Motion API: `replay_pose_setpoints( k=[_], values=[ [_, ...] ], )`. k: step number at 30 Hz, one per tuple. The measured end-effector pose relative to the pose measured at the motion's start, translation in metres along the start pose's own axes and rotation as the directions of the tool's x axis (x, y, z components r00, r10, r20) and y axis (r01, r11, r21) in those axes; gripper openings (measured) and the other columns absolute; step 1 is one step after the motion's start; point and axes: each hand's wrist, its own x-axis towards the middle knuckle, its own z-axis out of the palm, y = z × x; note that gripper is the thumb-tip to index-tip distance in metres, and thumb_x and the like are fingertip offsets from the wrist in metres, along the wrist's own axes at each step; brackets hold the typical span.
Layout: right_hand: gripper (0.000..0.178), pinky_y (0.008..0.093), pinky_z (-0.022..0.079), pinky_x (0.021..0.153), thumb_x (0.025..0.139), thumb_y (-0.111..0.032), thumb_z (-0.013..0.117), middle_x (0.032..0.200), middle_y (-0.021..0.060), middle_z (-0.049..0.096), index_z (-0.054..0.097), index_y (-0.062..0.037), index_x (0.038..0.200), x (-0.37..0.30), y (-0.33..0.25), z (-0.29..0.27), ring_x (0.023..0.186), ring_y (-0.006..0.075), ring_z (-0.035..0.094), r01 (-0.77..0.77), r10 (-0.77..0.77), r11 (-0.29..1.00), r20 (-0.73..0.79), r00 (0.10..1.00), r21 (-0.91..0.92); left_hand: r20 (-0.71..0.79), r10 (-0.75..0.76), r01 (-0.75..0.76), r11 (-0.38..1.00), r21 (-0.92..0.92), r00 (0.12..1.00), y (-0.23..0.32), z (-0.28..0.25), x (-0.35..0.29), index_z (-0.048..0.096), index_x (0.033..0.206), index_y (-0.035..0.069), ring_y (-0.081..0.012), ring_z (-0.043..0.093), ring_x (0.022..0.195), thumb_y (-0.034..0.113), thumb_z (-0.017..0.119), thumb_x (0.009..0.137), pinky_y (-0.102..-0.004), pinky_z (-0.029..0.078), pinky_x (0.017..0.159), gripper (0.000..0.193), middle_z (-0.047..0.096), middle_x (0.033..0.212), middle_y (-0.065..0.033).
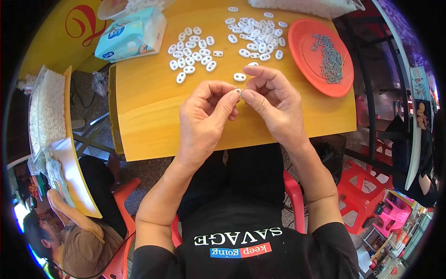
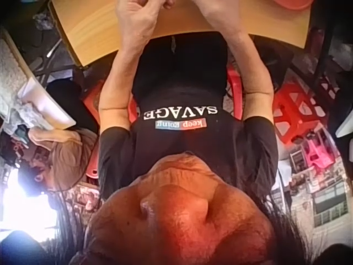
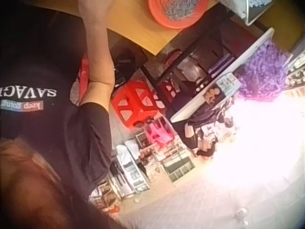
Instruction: Assembling small white plastic components by manually inserting metal clips/rings.
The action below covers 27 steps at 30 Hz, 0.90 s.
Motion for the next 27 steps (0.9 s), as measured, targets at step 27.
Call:
replay_pose_setpoints(
  k=[27],
  values=[
    [0.011,0.0389,0.051,0.063,0.081,-0.008,0.069,0.079,0.0097,0.059,0.066,-0.0016,0.089,0.050,0.001,-0.011,0.074,0.0279,0.062,0.545,-0.204,0.173,0.511,0.835,-0.820,-0.115,0.004,-0.010,0.998,-0.056,0.993,-0.003,-0.029,-0.003,0.061,0.103,-0.002,-0.0091,0.060,0.072,0.009,0.062,0.095,-0.0229,0.051,0.066,0.013,0.064,0.087,-0.0055]
  ],
)
